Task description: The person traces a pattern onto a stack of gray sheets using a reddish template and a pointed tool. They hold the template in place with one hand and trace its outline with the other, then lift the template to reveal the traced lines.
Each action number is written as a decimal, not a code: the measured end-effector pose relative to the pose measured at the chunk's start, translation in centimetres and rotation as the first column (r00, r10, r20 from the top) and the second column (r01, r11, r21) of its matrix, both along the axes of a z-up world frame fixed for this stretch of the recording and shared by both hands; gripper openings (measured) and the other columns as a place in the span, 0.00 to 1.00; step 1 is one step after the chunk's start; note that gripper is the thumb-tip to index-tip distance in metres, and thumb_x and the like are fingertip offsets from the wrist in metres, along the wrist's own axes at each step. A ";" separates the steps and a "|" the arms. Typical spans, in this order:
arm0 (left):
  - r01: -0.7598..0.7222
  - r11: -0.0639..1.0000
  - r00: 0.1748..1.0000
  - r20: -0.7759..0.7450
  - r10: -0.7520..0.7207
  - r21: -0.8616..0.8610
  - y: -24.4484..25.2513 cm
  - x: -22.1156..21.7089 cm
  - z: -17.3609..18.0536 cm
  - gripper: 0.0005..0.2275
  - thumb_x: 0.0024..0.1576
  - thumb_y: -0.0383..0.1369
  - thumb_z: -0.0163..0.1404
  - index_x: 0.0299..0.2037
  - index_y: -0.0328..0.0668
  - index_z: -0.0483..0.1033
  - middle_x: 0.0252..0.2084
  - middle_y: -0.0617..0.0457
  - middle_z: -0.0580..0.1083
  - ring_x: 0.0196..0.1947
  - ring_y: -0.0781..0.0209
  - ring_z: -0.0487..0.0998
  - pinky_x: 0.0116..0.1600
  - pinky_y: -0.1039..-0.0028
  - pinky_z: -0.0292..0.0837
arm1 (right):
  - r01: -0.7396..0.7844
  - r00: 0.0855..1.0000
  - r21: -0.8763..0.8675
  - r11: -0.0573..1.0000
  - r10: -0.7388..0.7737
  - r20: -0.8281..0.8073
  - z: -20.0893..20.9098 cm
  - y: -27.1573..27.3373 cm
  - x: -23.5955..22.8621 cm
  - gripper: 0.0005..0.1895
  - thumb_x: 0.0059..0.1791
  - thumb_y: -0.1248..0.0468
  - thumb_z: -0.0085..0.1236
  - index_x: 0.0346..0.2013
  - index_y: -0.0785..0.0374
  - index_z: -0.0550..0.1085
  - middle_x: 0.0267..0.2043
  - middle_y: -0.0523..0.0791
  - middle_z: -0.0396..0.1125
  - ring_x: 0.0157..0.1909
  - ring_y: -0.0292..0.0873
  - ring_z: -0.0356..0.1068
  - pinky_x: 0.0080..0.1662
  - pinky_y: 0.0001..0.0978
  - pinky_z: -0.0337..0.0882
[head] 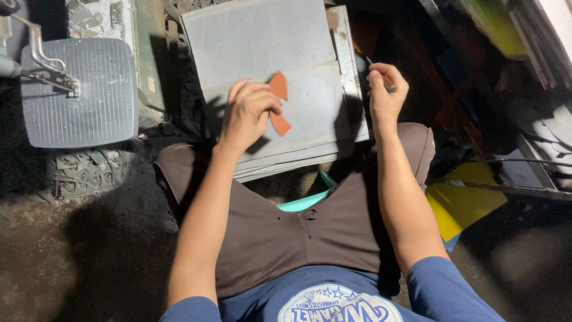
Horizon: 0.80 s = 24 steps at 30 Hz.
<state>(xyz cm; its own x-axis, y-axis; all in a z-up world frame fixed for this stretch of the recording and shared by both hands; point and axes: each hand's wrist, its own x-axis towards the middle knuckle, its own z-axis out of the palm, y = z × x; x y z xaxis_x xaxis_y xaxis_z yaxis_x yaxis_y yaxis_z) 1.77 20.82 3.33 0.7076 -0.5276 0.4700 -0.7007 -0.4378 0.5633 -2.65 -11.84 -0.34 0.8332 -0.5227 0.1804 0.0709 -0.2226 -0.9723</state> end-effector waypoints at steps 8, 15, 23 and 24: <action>-0.071 0.988 0.981 -0.169 0.095 0.140 0.0 -2.3 -2.9 0.08 0.52 0.18 0.55 0.30 0.45 0.81 0.45 0.60 0.81 0.53 0.57 0.78 0.58 0.65 0.70 | -0.012 0.999 0.033 0.999 0.013 -0.047 0.3 0.1 -0.3 0.07 0.53 0.67 0.56 0.43 0.66 0.80 0.33 0.40 0.72 0.30 0.29 0.65 0.33 0.21 0.65; -0.125 0.961 0.989 -0.051 0.142 0.246 -0.2 -2.8 -3.3 0.28 0.45 0.33 0.66 0.58 0.39 0.76 0.62 0.51 0.69 0.59 0.48 0.69 0.60 0.57 0.64 | -0.063 0.997 -0.025 0.998 0.062 -0.052 0.0 0.0 -0.4 0.07 0.54 0.67 0.56 0.43 0.68 0.78 0.34 0.41 0.72 0.33 0.30 0.65 0.36 0.22 0.65; -0.228 0.945 0.972 -0.001 0.234 0.233 -1.8 -4.2 -4.5 0.29 0.46 0.36 0.68 0.57 0.31 0.75 0.59 0.49 0.69 0.58 0.48 0.69 0.60 0.57 0.63 | -0.086 0.996 -0.130 0.988 0.085 -0.013 -0.8 -0.1 -0.6 0.07 0.54 0.69 0.57 0.43 0.70 0.78 0.35 0.44 0.74 0.38 0.32 0.70 0.43 0.23 0.69; -0.229 0.945 0.972 -0.004 0.236 0.232 -1.9 -4.2 -4.6 0.29 0.46 0.36 0.68 0.57 0.31 0.75 0.59 0.48 0.69 0.58 0.48 0.69 0.60 0.57 0.64 | -0.086 0.996 -0.123 0.989 0.083 -0.026 -0.8 -0.1 -0.7 0.07 0.54 0.69 0.57 0.44 0.70 0.78 0.35 0.44 0.74 0.38 0.32 0.70 0.42 0.23 0.68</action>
